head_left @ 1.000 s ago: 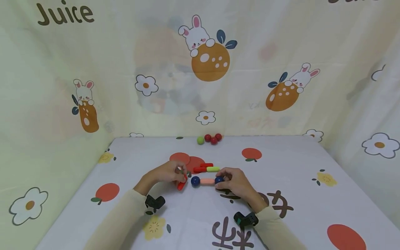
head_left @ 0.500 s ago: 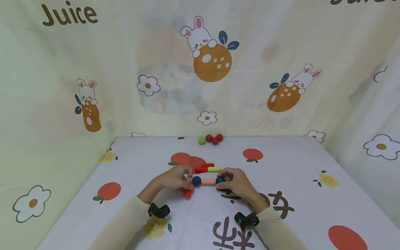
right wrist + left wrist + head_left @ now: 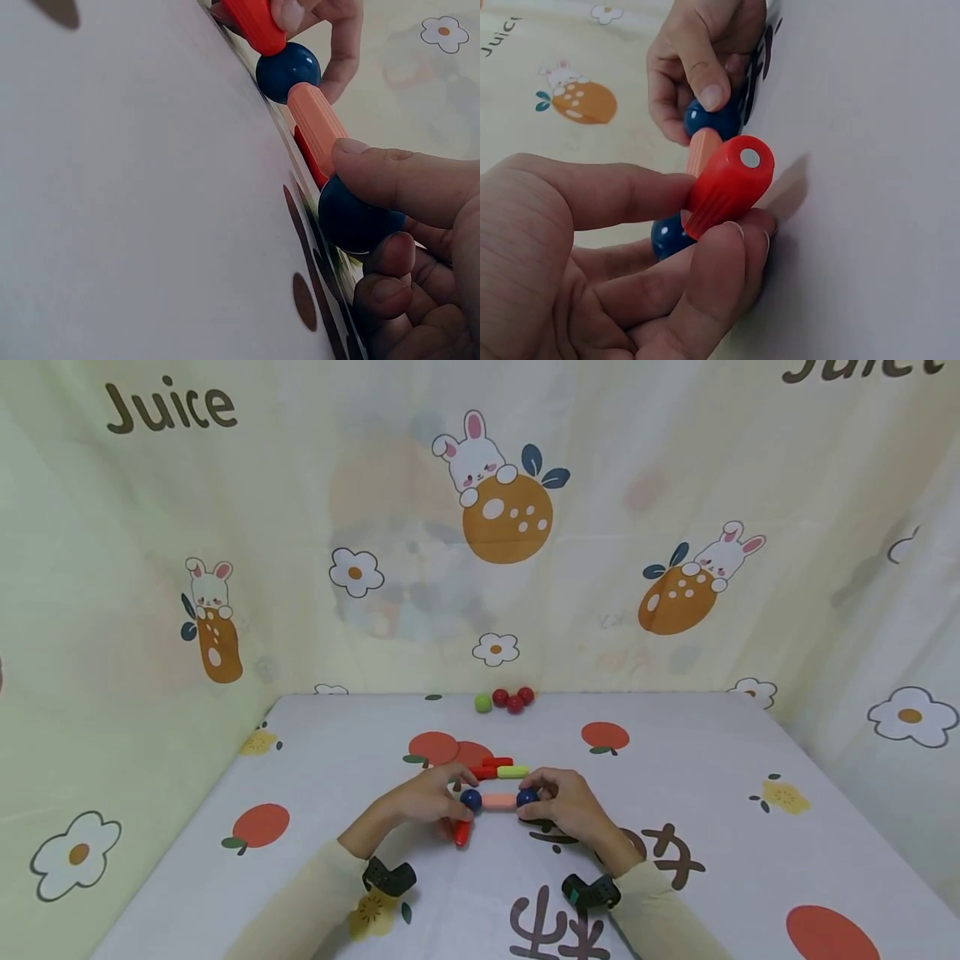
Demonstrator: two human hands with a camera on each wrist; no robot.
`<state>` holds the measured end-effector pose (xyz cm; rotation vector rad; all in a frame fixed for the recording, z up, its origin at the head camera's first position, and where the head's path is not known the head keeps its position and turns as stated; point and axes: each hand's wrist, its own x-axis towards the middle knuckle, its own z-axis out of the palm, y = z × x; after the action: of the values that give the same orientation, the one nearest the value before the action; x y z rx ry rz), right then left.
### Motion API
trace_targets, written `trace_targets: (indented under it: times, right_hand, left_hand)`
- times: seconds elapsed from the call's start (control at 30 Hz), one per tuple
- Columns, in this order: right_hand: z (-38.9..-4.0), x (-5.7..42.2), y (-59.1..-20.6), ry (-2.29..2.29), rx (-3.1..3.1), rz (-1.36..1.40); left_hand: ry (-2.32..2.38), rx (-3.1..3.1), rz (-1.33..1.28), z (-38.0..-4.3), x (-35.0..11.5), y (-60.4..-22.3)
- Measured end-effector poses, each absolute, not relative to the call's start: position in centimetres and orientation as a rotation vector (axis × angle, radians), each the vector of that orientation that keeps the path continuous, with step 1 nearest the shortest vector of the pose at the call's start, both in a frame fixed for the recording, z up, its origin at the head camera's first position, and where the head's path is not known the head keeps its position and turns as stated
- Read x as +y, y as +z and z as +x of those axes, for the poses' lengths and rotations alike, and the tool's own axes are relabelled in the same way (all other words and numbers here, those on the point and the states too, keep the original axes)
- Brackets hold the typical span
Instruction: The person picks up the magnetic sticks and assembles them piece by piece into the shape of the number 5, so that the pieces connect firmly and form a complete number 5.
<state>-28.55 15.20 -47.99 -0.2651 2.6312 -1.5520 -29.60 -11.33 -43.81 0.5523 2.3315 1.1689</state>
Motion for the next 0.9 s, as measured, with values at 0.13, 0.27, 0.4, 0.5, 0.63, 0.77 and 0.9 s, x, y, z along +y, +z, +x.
trace_targets:
  times: [0.13,0.27,0.4,0.5,0.63,0.77,0.9]
  right_hand:
    - [-28.48,15.15,-48.06,-1.556,2.632,-0.265]
    - [-28.57,15.14,-48.02,-1.548,2.643,-0.261]
    - [-28.59,15.21,-47.94,-1.542,2.645,-0.267]
    - [-28.56,15.26,-47.88,-1.54,2.644,-0.275]
    - [-28.43,15.23,-47.86,-1.533,2.643,-0.27]
    - [-28.43,15.2,-47.76,-1.539,2.641,-0.265]
    - [-28.52,15.16,-47.72,-1.535,2.645,-0.265]
  left_hand:
    - [1.172,2.323,0.552,-29.57,-11.14,-44.01]
    - [1.19,2.297,0.538,-29.74,-11.12,-44.14]
    - [1.21,2.27,0.535,-29.82,-11.09,-44.29]
    - [1.215,2.265,0.545,-29.79,-11.03,-44.32]
    - [1.21,2.282,0.556,-29.84,-11.0,-44.55]
    - [1.214,2.292,0.553,-30.01,-10.92,-44.73]
    - [1.225,2.291,0.541,-30.08,-10.92,-44.76]
